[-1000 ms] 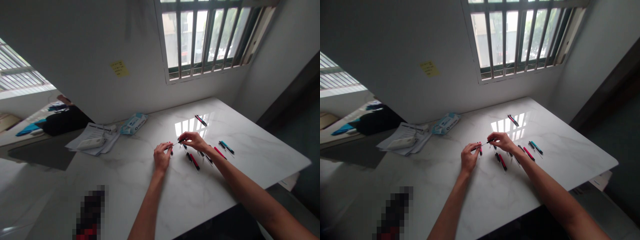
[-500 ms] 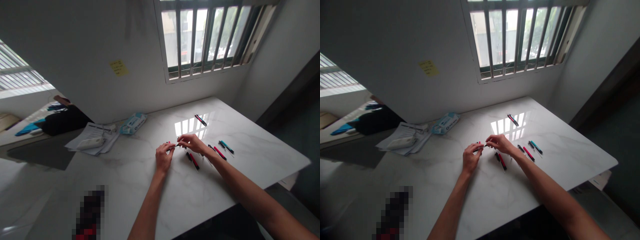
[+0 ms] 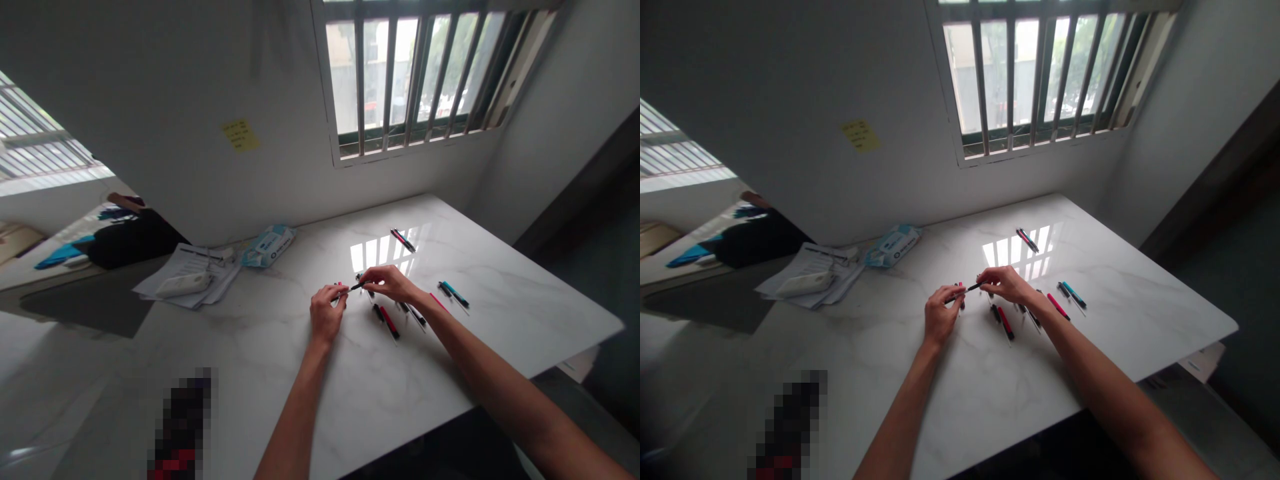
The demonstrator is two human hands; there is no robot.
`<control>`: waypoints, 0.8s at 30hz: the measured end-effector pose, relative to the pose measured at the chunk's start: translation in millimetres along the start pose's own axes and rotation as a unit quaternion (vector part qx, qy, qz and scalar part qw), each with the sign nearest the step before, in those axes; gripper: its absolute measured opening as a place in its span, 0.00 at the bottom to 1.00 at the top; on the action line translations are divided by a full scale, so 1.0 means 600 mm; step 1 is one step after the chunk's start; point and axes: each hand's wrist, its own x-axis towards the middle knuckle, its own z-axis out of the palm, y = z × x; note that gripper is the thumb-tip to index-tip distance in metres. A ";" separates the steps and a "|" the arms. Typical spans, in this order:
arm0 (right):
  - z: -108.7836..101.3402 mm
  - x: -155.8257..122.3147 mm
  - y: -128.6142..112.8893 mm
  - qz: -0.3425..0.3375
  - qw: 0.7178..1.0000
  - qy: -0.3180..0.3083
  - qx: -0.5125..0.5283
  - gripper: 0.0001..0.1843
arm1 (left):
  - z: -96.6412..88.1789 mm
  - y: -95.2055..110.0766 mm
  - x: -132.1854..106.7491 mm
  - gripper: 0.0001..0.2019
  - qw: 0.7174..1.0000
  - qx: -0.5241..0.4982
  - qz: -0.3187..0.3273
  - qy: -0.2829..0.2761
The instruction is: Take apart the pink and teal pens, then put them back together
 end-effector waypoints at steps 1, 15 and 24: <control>-0.001 0.000 -0.001 0.009 1.000 -0.004 -0.017 0.14 | 0.000 -0.001 0.000 0.08 1.000 -0.001 0.001 0.000; -0.008 -0.005 -0.006 0.021 0.999 -0.016 -0.043 0.15 | 0.001 -0.005 0.001 0.07 1.000 -0.018 0.001 -0.001; -0.001 -0.001 -0.008 -0.005 0.997 -0.004 -0.074 0.16 | -0.002 0.003 0.002 0.07 1.000 -0.001 -0.002 -0.004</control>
